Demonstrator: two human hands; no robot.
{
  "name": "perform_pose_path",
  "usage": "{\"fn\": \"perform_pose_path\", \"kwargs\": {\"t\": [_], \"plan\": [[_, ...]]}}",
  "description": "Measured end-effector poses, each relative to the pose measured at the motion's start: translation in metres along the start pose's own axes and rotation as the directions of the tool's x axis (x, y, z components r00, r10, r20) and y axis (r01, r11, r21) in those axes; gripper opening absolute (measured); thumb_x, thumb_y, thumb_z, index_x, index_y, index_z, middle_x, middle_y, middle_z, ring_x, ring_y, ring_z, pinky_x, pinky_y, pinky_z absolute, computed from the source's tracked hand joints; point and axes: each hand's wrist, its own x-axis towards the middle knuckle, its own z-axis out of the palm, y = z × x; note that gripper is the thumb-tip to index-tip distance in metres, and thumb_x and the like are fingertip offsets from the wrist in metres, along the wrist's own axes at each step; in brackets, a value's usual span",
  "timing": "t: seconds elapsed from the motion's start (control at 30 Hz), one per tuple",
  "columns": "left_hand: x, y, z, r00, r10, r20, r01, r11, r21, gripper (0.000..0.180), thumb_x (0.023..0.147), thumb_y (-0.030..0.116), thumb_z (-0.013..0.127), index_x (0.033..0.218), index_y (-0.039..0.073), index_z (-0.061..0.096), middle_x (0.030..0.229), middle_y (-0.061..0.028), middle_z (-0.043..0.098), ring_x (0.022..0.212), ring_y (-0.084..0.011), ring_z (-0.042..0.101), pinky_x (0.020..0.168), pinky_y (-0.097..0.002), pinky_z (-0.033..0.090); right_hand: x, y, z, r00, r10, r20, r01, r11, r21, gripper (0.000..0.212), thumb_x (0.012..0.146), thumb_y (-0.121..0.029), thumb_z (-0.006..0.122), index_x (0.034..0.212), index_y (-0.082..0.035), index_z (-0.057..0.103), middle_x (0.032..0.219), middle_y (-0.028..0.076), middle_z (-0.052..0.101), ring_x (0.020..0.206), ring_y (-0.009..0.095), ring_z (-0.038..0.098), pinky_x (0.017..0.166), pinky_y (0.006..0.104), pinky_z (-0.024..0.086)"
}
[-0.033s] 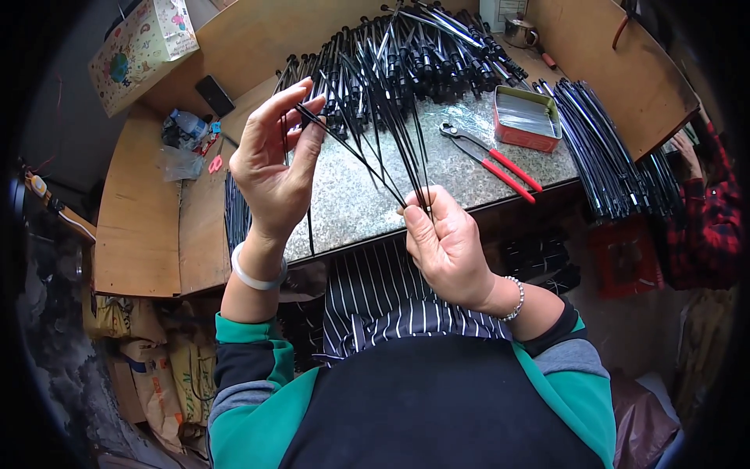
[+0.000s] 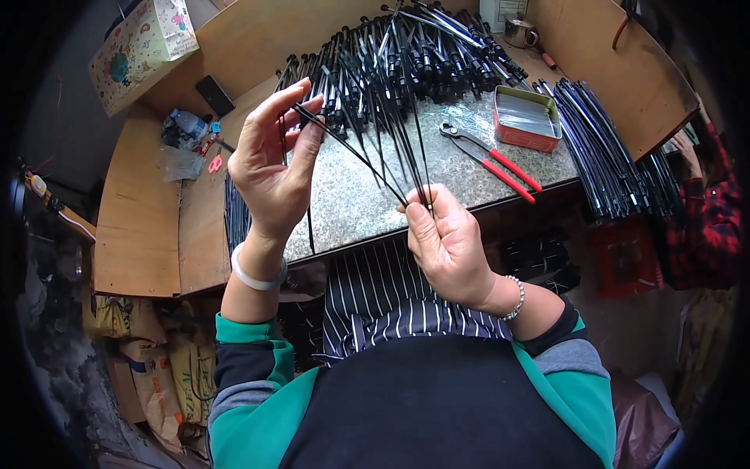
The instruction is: Assembling and sorting industrial brush components using pliers at a workbench.
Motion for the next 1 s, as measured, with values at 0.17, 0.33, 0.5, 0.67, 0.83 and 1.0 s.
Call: {"fn": "perform_pose_path", "kwargs": {"t": [0.17, 0.33, 0.5, 0.67, 0.83, 1.0], "plan": [[0.000, 0.003, 0.003, 0.994, -0.089, -0.064, 0.086, 0.995, -0.049, 0.035, 0.075, -0.006, 0.064, 0.109, 0.000, 0.058, 0.101, -0.0123, 0.065, 0.081, -0.0152, 0.065, 0.068, -0.0213, 0.054, 0.005, 0.000, -0.007, 1.000, 0.004, 0.028, -0.002, 0.996, -0.093, 0.009, 0.097, -0.009, 0.041, 0.100, -0.001, 0.043, 0.057, -0.004, 0.038, 0.040, 0.001, 0.030, 0.036, 0.0148, 0.023], [0.004, 0.002, 0.002, 0.992, -0.126, -0.009, 0.126, 0.992, -0.001, 0.036, 0.077, -0.006, 0.064, 0.111, 0.001, 0.056, 0.105, -0.0123, 0.063, 0.085, -0.0163, 0.064, 0.071, -0.0214, 0.054, 0.005, -0.003, -0.009, 0.998, 0.022, 0.064, -0.012, 0.988, -0.154, 0.009, 0.097, -0.008, 0.041, 0.100, 0.000, 0.043, 0.057, -0.005, 0.039, 0.040, 0.001, 0.031, 0.037, 0.0142, 0.023], [0.017, -0.014, -0.014, 0.993, -0.020, -0.117, 0.022, 1.000, 0.012, 0.034, 0.074, -0.005, 0.067, 0.107, 0.001, 0.059, 0.094, -0.0115, 0.062, 0.079, -0.0162, 0.062, 0.073, -0.0245, 0.056, 0.007, -0.014, -0.017, 0.996, 0.021, 0.082, -0.009, 0.989, -0.146, 0.010, 0.097, -0.010, 0.041, 0.099, 0.000, 0.043, 0.058, -0.004, 0.041, 0.039, 0.001, 0.032, 0.037, 0.0137, 0.024], [0.034, -0.018, -0.041, 0.967, 0.101, -0.234, -0.042, 0.969, 0.244, 0.031, 0.076, -0.006, 0.066, 0.106, -0.001, 0.060, 0.094, -0.0126, 0.060, 0.081, -0.0165, 0.062, 0.074, -0.0248, 0.056, 0.006, -0.029, -0.035, 0.979, 0.122, 0.161, -0.125, 0.992, 0.007, 0.012, 0.098, -0.012, 0.039, 0.097, -0.001, 0.044, 0.059, 0.000, 0.048, 0.039, 0.002, 0.036, 0.036, 0.0134, 0.027], [0.055, -0.010, -0.066, 0.903, 0.110, -0.416, 0.029, 0.949, 0.314, 0.029, 0.079, -0.006, 0.064, 0.107, -0.003, 0.060, 0.089, -0.0124, 0.063, 0.074, -0.0157, 0.063, 0.072, -0.0226, 0.055, 0.011, -0.041, -0.060, 0.957, 0.192, 0.218, -0.213, 0.974, 0.075, 0.014, 0.098, -0.012, 0.037, 0.098, -0.002, 0.046, 0.065, 0.004, 0.056, 0.043, 0.004, 0.044, 0.041, 0.0136, 0.035], [0.060, -0.020, -0.108, 0.851, -0.050, -0.523, 0.134, 0.983, 0.123, 0.033, 0.080, -0.003, 0.063, 0.113, 0.000, 0.058, 0.094, -0.0134, 0.064, 0.078, -0.0171, 0.064, 0.074, -0.0272, 0.057, 0.017, -0.037, -0.069, 0.962, 0.119, 0.244, -0.149, 0.983, 0.109, 0.016, 0.099, -0.014, 0.036, 0.099, -0.002, 0.046, 0.073, 0.008, 0.061, 0.049, 0.007, 0.053, 0.044, 0.0150, 0.042]]}}
